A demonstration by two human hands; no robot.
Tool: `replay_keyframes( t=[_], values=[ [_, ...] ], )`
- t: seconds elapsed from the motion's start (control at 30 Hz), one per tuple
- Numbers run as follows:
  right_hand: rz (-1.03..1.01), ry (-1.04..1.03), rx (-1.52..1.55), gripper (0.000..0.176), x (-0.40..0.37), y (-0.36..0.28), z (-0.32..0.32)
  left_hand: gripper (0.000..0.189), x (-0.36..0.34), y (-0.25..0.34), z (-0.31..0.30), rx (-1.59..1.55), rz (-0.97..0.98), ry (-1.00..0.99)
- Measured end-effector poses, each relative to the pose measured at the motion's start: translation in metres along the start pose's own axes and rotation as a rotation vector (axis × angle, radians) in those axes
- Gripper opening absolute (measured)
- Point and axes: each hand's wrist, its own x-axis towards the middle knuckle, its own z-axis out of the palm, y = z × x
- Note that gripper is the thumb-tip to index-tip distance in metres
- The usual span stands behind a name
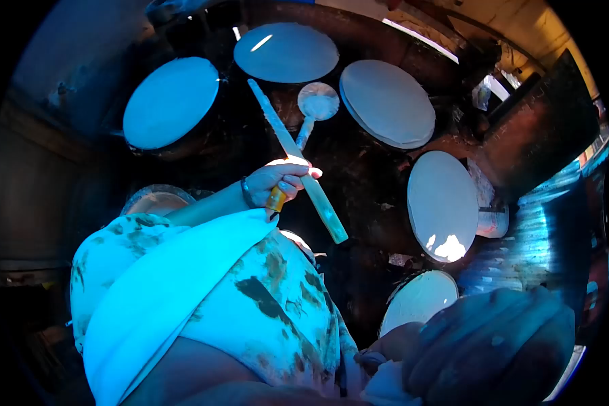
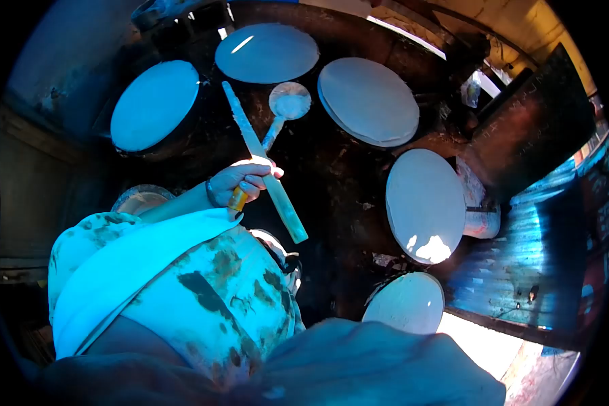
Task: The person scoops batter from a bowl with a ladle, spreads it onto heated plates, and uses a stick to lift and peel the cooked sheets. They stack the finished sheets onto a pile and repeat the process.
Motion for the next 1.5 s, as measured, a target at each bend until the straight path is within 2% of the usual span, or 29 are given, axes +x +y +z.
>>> replay_keyframes(
  t=[0.03, 0.1, 0.13, 0.17, 0.23, 0.27, 0.3, 0.33, 0.37, 0.4, 0.43, 0.5, 0.53, 0.63, 0.7, 0.77, 0.83, 0.9, 1.03, 1.07, 1.17, 1.2, 1.23, 1.37, 1.43, 1.47, 1.5],
  values=[
    [-0.037, 0.030, 0.033, 0.023, 0.000, -0.001, -0.001, 0.016, 0.002, 0.000, 0.000, -0.013, -0.003, -0.002],
    [-0.115, 0.055, 0.134, 0.024, 0.004, 0.002, -0.002, 0.021, 0.002, -0.004, 0.014, -0.030, 0.051, 0.180],
    [-0.141, 0.058, 0.202, 0.024, 0.005, 0.006, -0.002, 0.017, 0.005, -0.006, 0.004, -0.079, -0.015, 0.037],
    [-0.381, -0.292, 0.753, 0.022, -0.005, 0.055, -0.018, 0.014, 0.011, -0.005, -0.005, -0.118, -0.082, -0.113],
    [-0.400, -0.401, 0.317, 0.022, 0.019, 0.025, -0.033, 0.017, 0.011, -0.011, 0.000, -0.144, -0.095, -0.048],
    [-0.402, -0.391, 0.312, 0.022, 0.014, 0.017, -0.032, 0.020, 0.012, -0.012, 0.001, -0.128, -0.089, -0.089],
    [-0.252, -0.126, 0.337, 0.018, 0.004, 0.009, -0.025, 0.023, 0.020, -0.012, 0.006, -0.103, -0.101, -0.146],
    [-0.095, 0.156, 0.349, 0.016, -0.007, 0.000, -0.021, 0.022, 0.021, -0.018, 0.021, -0.034, 0.031, 0.063],
    [-0.085, 0.199, 0.313, 0.016, -0.016, -0.010, -0.021, 0.020, 0.028, -0.017, 0.020, -0.054, -0.025, 0.015],
    [-0.026, 0.259, 0.142, 0.014, -0.021, -0.016, -0.021, 0.016, 0.036, -0.021, 0.025, -0.045, -0.054, 0.025],
    [0.026, 0.289, -0.009, 0.021, -0.022, -0.018, -0.023, 0.012, 0.037, -0.020, 0.028, -0.040, -0.050, 0.048],
    [-0.144, 0.153, 0.044, 0.020, -0.026, -0.010, -0.049, 0.013, 0.048, -0.025, 0.031, -0.131, -0.144, -0.054],
    [-0.205, 0.127, 0.071, 0.019, -0.029, -0.008, -0.059, 0.014, 0.050, -0.029, 0.046, -0.118, -0.120, 0.011],
    [-0.283, 0.070, 0.092, 0.017, -0.043, -0.003, -0.079, 0.015, 0.066, -0.035, 0.047, -0.033, -0.167, -0.091],
    [-0.305, 0.028, 0.095, 0.017, -0.052, 0.005, -0.086, 0.015, 0.075, -0.040, 0.051, 0.011, -0.159, -0.026],
    [-0.171, 0.261, 0.437, 0.023, -0.079, 0.008, -0.081, 0.015, 0.078, -0.044, 0.057, 0.038, -0.164, -0.040],
    [-0.267, 0.231, 0.445, 0.027, -0.074, 0.012, -0.083, 0.018, 0.087, -0.046, 0.053, -0.002, -0.208, -0.017],
    [-0.365, 0.230, 0.445, 0.031, -0.062, 0.020, -0.085, 0.015, 0.092, -0.047, 0.056, 0.048, -0.162, -0.093],
    [-0.304, 0.214, 0.394, 0.030, -0.055, 0.027, -0.087, 0.009, 0.091, -0.042, 0.065, 0.035, -0.199, -0.041],
    [-0.306, 0.206, 0.394, 0.030, -0.054, 0.030, -0.086, 0.007, 0.090, -0.041, 0.069, 0.067, -0.159, -0.022],
    [-0.320, 0.194, 0.447, 0.030, -0.054, 0.036, -0.085, 0.009, 0.091, -0.039, 0.060, 0.007, -0.170, -0.064],
    [-0.318, 0.194, 0.460, 0.030, -0.053, 0.036, -0.085, 0.009, 0.087, -0.038, 0.067, 0.048, -0.132, 0.024],
    [-0.309, 0.192, 0.459, 0.029, -0.052, 0.037, -0.085, 0.009, 0.084, -0.037, 0.070, 0.086, -0.106, 0.027],
    [-0.281, 0.184, 0.411, 0.029, -0.051, 0.034, -0.087, 0.012, 0.090, -0.038, 0.058, 0.059, -0.127, -0.035],
    [-0.274, 0.190, 0.385, 0.029, -0.052, 0.032, -0.088, 0.014, 0.088, -0.039, 0.060, 0.051, -0.080, 0.043],
    [-0.265, 0.190, 0.367, 0.029, -0.054, 0.030, -0.089, 0.005, 0.085, -0.037, 0.062, 0.033, -0.131, 0.023],
    [-0.257, 0.193, 0.344, 0.029, -0.055, 0.029, -0.089, 0.005, 0.087, -0.038, 0.060, 0.009, -0.128, 0.019]
  ],
)
